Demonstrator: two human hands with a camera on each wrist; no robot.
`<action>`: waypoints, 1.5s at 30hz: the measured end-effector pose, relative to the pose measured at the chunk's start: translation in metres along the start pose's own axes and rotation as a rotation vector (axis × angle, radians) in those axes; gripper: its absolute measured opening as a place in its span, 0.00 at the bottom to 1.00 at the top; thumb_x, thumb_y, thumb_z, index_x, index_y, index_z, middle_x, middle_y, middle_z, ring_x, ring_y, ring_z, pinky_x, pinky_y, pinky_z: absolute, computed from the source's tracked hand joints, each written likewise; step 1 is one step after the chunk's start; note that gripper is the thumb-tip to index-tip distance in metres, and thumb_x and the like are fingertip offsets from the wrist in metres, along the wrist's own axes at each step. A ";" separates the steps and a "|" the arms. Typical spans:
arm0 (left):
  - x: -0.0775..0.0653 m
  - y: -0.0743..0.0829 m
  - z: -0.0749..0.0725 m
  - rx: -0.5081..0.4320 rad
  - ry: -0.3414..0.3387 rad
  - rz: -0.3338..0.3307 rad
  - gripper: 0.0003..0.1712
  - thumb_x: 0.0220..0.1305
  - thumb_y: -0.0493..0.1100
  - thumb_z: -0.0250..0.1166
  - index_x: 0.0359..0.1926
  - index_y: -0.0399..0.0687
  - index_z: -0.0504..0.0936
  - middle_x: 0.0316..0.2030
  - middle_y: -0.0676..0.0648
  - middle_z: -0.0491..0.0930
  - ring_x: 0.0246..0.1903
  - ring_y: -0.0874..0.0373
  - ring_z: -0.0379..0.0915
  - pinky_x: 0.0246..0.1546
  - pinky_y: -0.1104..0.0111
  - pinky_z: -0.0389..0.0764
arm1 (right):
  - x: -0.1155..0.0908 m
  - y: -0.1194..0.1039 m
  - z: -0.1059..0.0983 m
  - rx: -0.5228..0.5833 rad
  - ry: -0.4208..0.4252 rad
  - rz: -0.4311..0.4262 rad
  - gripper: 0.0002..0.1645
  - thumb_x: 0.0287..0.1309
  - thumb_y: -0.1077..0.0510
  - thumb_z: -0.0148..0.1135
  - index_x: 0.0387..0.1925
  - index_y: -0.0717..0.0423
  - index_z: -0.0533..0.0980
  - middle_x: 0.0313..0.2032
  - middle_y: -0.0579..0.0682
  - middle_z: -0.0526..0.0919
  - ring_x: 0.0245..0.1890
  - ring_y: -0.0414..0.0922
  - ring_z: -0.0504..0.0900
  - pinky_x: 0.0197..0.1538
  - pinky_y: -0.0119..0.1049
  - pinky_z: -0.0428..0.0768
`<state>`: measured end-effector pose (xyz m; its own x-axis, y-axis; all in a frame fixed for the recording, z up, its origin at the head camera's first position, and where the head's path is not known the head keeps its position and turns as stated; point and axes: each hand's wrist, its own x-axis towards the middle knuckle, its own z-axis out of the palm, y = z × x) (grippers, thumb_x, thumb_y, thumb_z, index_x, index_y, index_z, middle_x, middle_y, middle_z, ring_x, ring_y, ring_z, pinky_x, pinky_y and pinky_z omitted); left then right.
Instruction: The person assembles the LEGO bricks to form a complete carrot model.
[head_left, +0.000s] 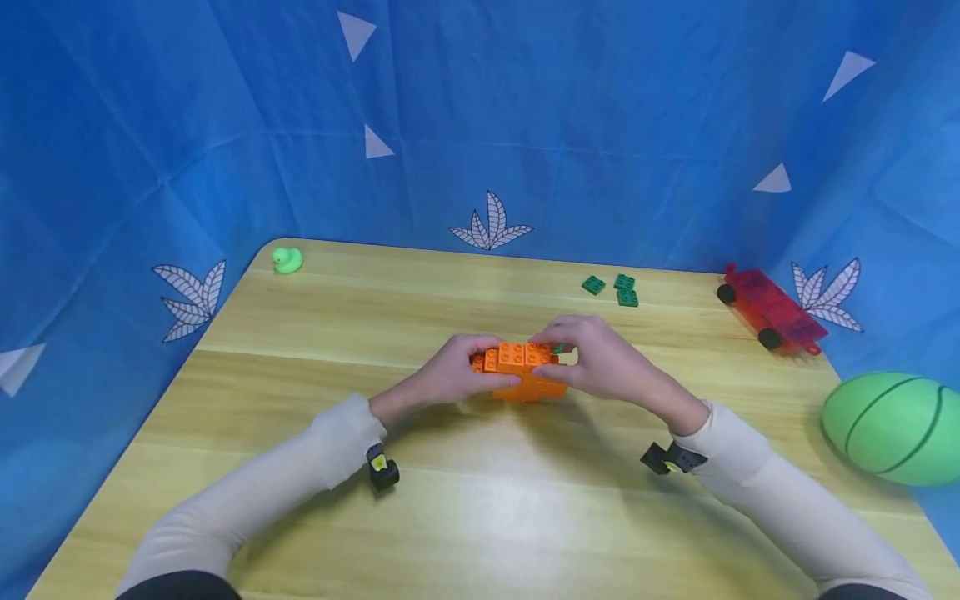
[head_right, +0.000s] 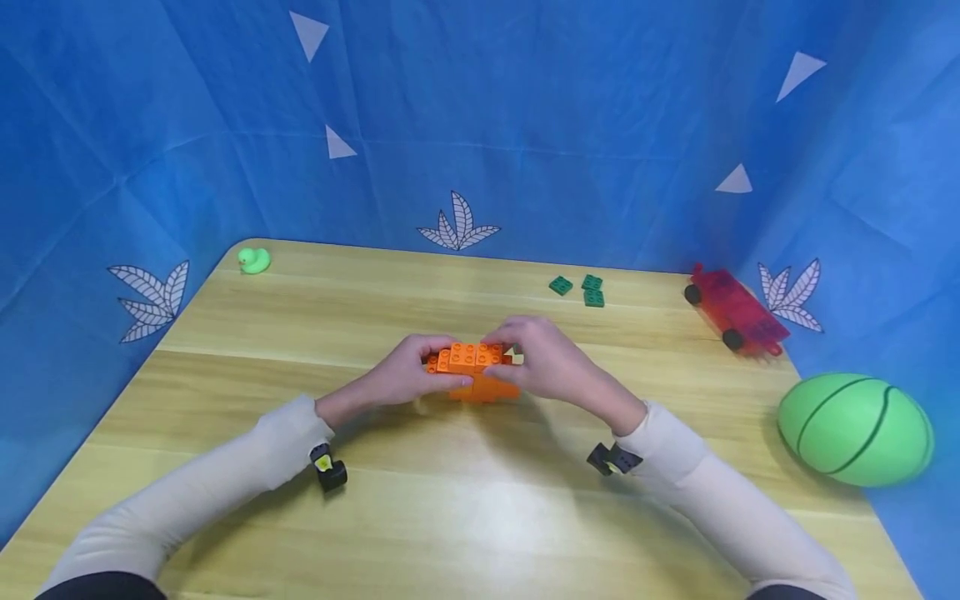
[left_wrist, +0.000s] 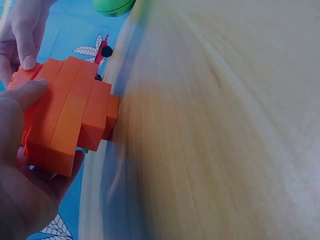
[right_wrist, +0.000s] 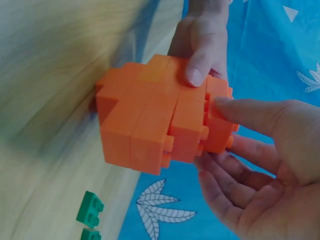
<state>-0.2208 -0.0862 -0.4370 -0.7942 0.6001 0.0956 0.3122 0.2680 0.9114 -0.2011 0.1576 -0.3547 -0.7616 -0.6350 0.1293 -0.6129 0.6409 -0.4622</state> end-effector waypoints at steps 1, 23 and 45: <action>0.001 0.001 0.000 0.003 0.002 0.002 0.19 0.63 0.46 0.75 0.54 0.48 0.84 0.42 0.48 0.86 0.32 0.57 0.78 0.33 0.68 0.84 | 0.000 0.000 -0.001 -0.006 0.000 0.000 0.21 0.56 0.56 0.77 0.51 0.57 0.86 0.44 0.51 0.90 0.42 0.45 0.85 0.43 0.36 0.84; 0.004 0.007 -0.002 0.022 -0.002 -0.010 0.19 0.64 0.46 0.74 0.53 0.48 0.85 0.41 0.47 0.86 0.32 0.57 0.78 0.34 0.69 0.83 | 0.010 -0.008 -0.012 -0.087 -0.079 0.006 0.16 0.55 0.57 0.78 0.46 0.57 0.88 0.41 0.51 0.90 0.37 0.45 0.86 0.43 0.40 0.86; 0.001 0.016 -0.001 -0.015 0.004 -0.046 0.35 0.59 0.54 0.77 0.66 0.61 0.77 0.61 0.54 0.81 0.56 0.58 0.79 0.56 0.63 0.83 | 0.029 0.118 -0.005 -0.147 -0.210 0.160 0.28 0.61 0.65 0.71 0.63 0.63 0.78 0.54 0.67 0.79 0.34 0.49 0.82 0.46 0.49 0.84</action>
<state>-0.2172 -0.0821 -0.4219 -0.8095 0.5845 0.0547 0.2672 0.2839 0.9209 -0.2968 0.2175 -0.4010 -0.8002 -0.5863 -0.1263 -0.5240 0.7859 -0.3283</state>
